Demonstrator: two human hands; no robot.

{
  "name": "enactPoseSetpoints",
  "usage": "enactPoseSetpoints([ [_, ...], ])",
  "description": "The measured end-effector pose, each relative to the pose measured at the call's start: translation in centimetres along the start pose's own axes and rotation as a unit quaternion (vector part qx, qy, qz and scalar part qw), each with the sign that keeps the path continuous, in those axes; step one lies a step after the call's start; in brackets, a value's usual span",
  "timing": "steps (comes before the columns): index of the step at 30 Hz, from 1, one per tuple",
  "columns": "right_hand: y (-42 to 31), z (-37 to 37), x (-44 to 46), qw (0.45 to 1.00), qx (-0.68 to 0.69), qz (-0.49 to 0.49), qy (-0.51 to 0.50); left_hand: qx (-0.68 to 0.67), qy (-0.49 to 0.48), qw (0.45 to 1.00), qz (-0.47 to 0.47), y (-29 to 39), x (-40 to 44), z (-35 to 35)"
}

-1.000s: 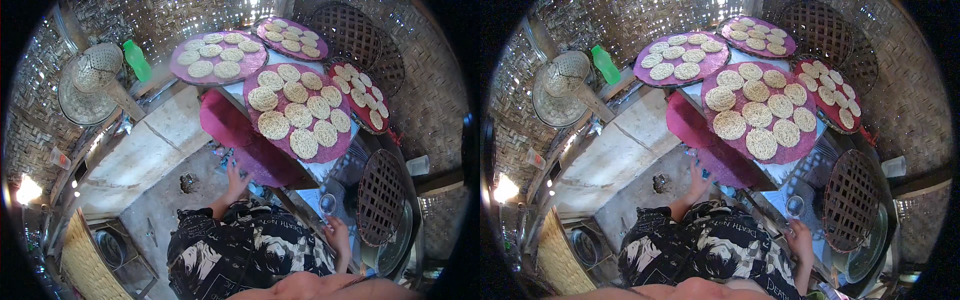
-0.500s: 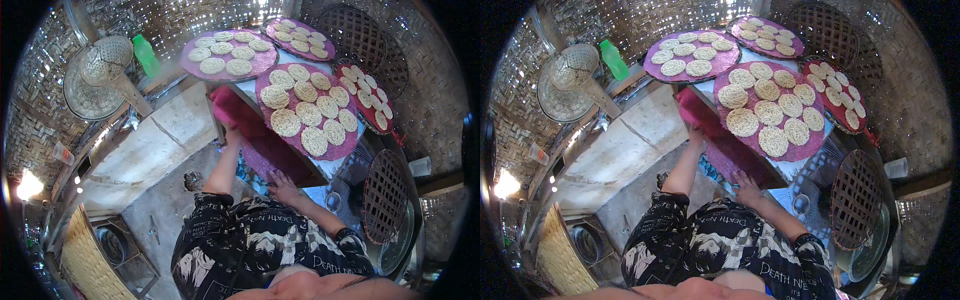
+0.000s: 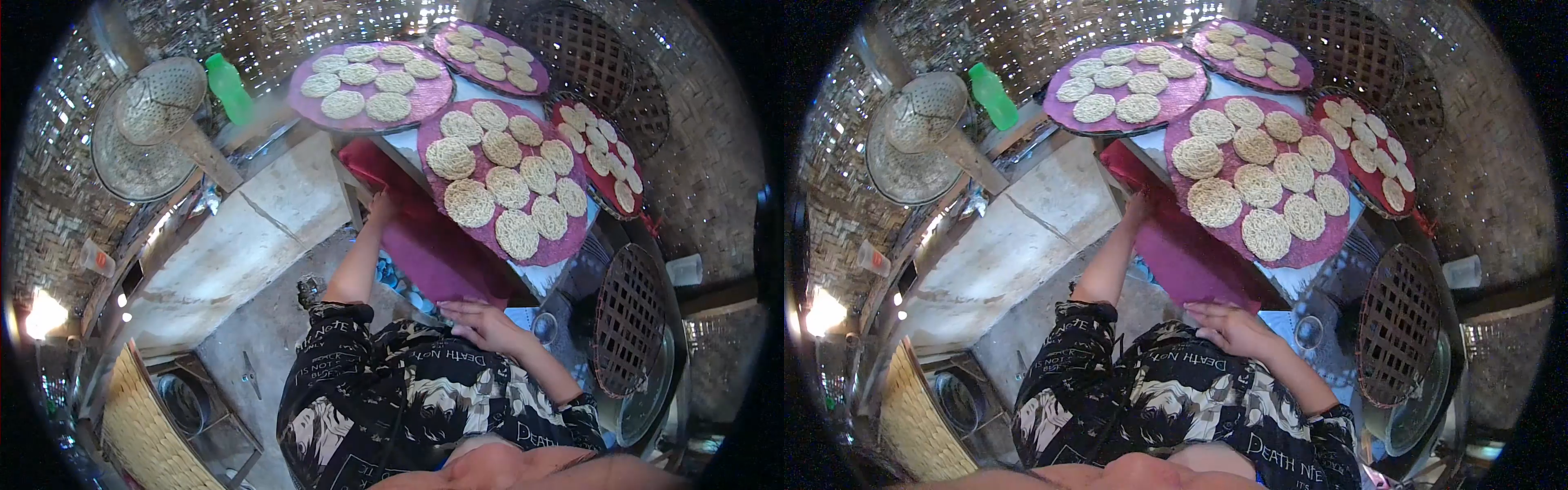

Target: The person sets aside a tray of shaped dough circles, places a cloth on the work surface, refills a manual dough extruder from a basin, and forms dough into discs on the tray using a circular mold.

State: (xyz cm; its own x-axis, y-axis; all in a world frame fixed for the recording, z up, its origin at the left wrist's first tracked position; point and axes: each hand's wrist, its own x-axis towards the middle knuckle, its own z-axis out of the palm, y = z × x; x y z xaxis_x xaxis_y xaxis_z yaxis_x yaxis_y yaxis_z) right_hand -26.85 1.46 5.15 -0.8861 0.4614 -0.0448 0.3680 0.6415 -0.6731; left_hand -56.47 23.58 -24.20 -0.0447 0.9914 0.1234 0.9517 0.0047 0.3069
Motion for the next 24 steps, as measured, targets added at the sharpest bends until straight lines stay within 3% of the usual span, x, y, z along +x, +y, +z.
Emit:
enactPoseSetpoints([
  [2, -2.8, -2.1, -0.7, 0.998, 0.062, -0.004, -0.010, -0.206, -0.008, 0.979, 0.001, 0.0, -0.3, -0.4],
  [3, -3.9, -3.2, -1.3, 0.999, 0.024, -0.031, 0.008, -0.467, -0.050, 0.877, -0.104, 0.4, -0.9, -1.4],
  [6, -6.5, -6.7, -3.9, 0.986, 0.099, -0.006, 0.133, -0.544, -0.142, 0.823, -0.083, 0.6, -1.1, -5.0],
  [9, -6.3, -9.7, -8.4, 0.946, 0.032, 0.078, 0.312, -0.667, -0.158, 0.703, -0.187, 3.7, -4.8, -12.1],
  [11, -6.1, -11.1, -11.3, 0.882, 0.054, 0.149, 0.444, -0.658, -0.144, 0.695, -0.252, 2.5, -5.9, -11.1],
  [13, -7.1, -12.7, -13.6, 0.823, 0.108, 0.190, 0.523, -0.568, -0.139, 0.781, -0.220, 1.1, -7.1, -10.6],
  [15, -6.8, -13.6, -17.2, 0.791, 0.111, 0.183, 0.574, -0.595, -0.094, 0.766, -0.226, 4.2, -8.9, -12.2],
  [16, -6.5, -13.9, -19.4, 0.774, 0.113, 0.178, 0.598, -0.666, -0.071, 0.688, -0.280, 6.2, -10.2, -13.0],
  [18, -5.7, -14.3, -24.3, 0.746, 0.084, 0.181, 0.635, -0.699, -0.193, 0.647, -0.236, 1.3, -10.4, -6.8],
  [20, -5.0, -14.2, -29.1, 0.711, 0.058, 0.195, 0.673, -0.696, -0.126, 0.640, -0.300, 5.7, -13.1, -8.3],
  [24, -0.5, -13.2, -38.4, 0.666, 0.036, 0.242, 0.704, -0.627, -0.136, 0.719, -0.269, 8.8, -18.6, -7.1],
])
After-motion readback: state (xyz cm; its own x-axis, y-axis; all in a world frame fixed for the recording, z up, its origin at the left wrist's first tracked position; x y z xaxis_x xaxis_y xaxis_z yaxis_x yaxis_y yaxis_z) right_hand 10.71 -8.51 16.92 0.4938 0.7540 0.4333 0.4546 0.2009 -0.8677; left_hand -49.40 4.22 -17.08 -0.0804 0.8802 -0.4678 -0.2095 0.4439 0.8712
